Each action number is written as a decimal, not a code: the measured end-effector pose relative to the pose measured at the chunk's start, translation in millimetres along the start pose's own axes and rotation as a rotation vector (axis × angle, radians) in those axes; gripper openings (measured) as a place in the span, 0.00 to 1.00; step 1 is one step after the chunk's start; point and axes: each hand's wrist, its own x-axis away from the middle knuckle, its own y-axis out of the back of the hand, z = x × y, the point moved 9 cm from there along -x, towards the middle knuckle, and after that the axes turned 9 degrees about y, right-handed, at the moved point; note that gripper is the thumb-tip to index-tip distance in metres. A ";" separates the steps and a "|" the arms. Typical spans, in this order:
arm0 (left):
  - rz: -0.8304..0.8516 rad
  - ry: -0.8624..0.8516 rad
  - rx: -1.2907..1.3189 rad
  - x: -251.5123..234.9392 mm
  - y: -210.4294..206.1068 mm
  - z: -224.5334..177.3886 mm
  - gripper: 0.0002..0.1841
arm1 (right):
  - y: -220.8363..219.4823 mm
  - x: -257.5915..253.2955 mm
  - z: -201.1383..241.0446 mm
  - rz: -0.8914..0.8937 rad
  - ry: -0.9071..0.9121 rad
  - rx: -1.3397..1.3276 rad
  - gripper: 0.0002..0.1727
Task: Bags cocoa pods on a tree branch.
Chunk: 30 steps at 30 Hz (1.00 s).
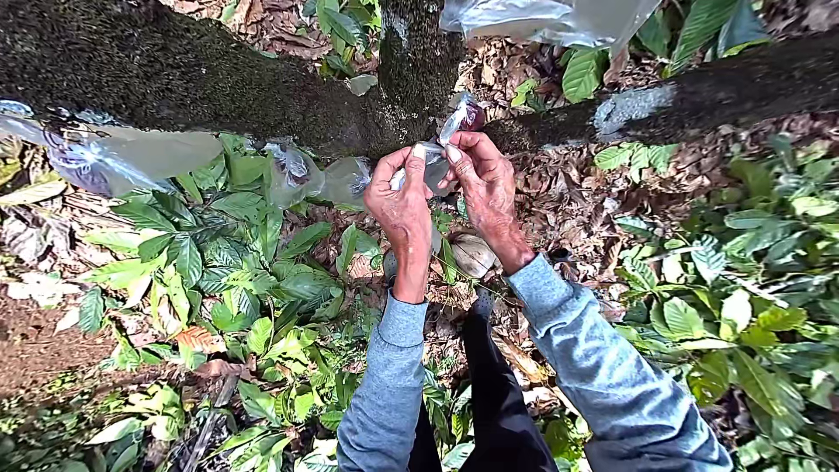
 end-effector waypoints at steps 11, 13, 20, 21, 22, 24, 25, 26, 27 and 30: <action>0.245 0.280 0.504 -3.8 -28.4 31.9 0.12 | -10.6 -4.4 -6.3 -0.192 0.088 0.068 0.14; 0.265 0.201 0.508 -7.4 -28.1 35.9 0.11 | -12.4 -5.1 -4.3 -0.203 0.119 0.092 0.15; 0.282 0.072 0.309 -12.4 -27.0 48.7 0.14 | -10.6 -2.2 -3.4 -0.199 0.107 -0.022 0.15; 0.270 0.072 0.300 -12.4 -27.2 49.0 0.14 | -9.9 -1.5 -4.2 -0.181 0.101 -0.043 0.15; 0.257 0.065 0.284 -11.9 -27.0 48.7 0.13 | -9.4 -1.0 -4.5 -0.161 0.094 -0.052 0.15; 0.229 0.029 0.232 -10.8 -26.1 46.6 0.13 | -8.3 0.0 -3.3 -0.122 0.087 -0.033 0.16; 0.216 0.011 0.209 -10.0 -25.6 45.3 0.13 | -7.8 0.3 -1.4 -0.110 0.090 -0.009 0.16; 0.202 -0.008 0.189 -9.2 -25.1 43.5 0.13 | -7.6 0.3 0.3 -0.107 0.104 0.015 0.16; 0.184 -0.033 0.166 -8.6 -24.8 40.9 0.13 | -7.7 0.2 1.5 -0.113 0.121 0.043 0.16; 0.157 -0.096 0.048 -5.3 -24.0 31.1 0.13 | -8.1 -0.5 2.1 -0.139 0.129 0.124 0.15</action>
